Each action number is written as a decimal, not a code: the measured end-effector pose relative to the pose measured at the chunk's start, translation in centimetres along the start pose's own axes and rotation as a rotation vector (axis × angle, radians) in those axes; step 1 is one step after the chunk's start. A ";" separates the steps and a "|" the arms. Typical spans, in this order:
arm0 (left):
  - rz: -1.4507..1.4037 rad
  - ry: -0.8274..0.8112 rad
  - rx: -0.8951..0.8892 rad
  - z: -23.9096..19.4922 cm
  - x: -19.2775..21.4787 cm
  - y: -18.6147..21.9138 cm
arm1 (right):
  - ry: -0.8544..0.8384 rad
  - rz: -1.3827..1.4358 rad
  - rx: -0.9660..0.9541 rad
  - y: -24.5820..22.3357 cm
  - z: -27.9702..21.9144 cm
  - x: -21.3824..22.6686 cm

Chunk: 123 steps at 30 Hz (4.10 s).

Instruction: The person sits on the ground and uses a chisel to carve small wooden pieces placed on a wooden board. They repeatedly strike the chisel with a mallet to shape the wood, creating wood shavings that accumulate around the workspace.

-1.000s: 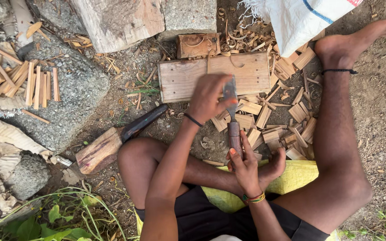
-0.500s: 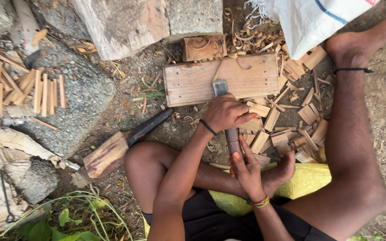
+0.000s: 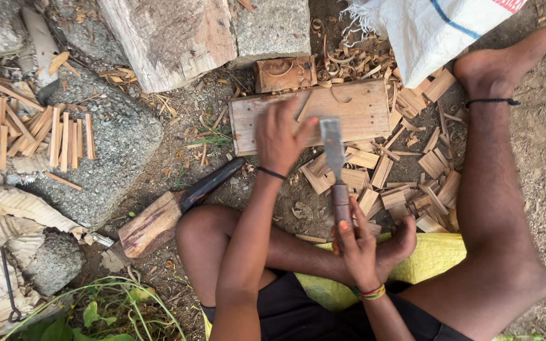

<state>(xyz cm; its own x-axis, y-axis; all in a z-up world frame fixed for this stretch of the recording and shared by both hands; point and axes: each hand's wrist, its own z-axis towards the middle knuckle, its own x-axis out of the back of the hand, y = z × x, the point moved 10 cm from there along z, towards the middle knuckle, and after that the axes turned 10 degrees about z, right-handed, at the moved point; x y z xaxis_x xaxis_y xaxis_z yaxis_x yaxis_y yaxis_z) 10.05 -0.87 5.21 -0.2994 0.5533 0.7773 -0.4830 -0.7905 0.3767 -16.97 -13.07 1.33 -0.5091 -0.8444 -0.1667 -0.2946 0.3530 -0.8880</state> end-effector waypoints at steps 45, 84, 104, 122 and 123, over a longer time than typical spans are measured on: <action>0.098 -0.159 0.137 -0.8 -0.9 -2.0 | 0.061 0.014 -0.054 -1.7 0.9 2.8; -0.442 -0.372 -0.317 -1.7 -1.6 10.3 | -0.095 -0.197 -0.025 -1.4 1.5 -1.8; -0.485 -0.536 -0.347 -1.6 -3.0 8.9 | -0.041 -0.192 -0.101 1.3 1.4 -5.9; -0.292 -0.318 -0.350 2.3 -5.1 7.0 | -0.083 -0.239 0.074 -0.4 6.8 -8.2; -0.297 -0.274 -0.332 1.9 -4.7 7.0 | -0.095 -0.194 0.075 -0.2 6.8 -7.7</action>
<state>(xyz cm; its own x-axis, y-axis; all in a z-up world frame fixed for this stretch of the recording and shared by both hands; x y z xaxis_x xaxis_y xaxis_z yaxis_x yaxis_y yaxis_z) 9.63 -9.48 5.10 0.0946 0.6170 0.7813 -0.7629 -0.4593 0.4550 -7.51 -9.35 -0.09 -0.3697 -0.9288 -0.0259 -0.3166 0.1521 -0.9363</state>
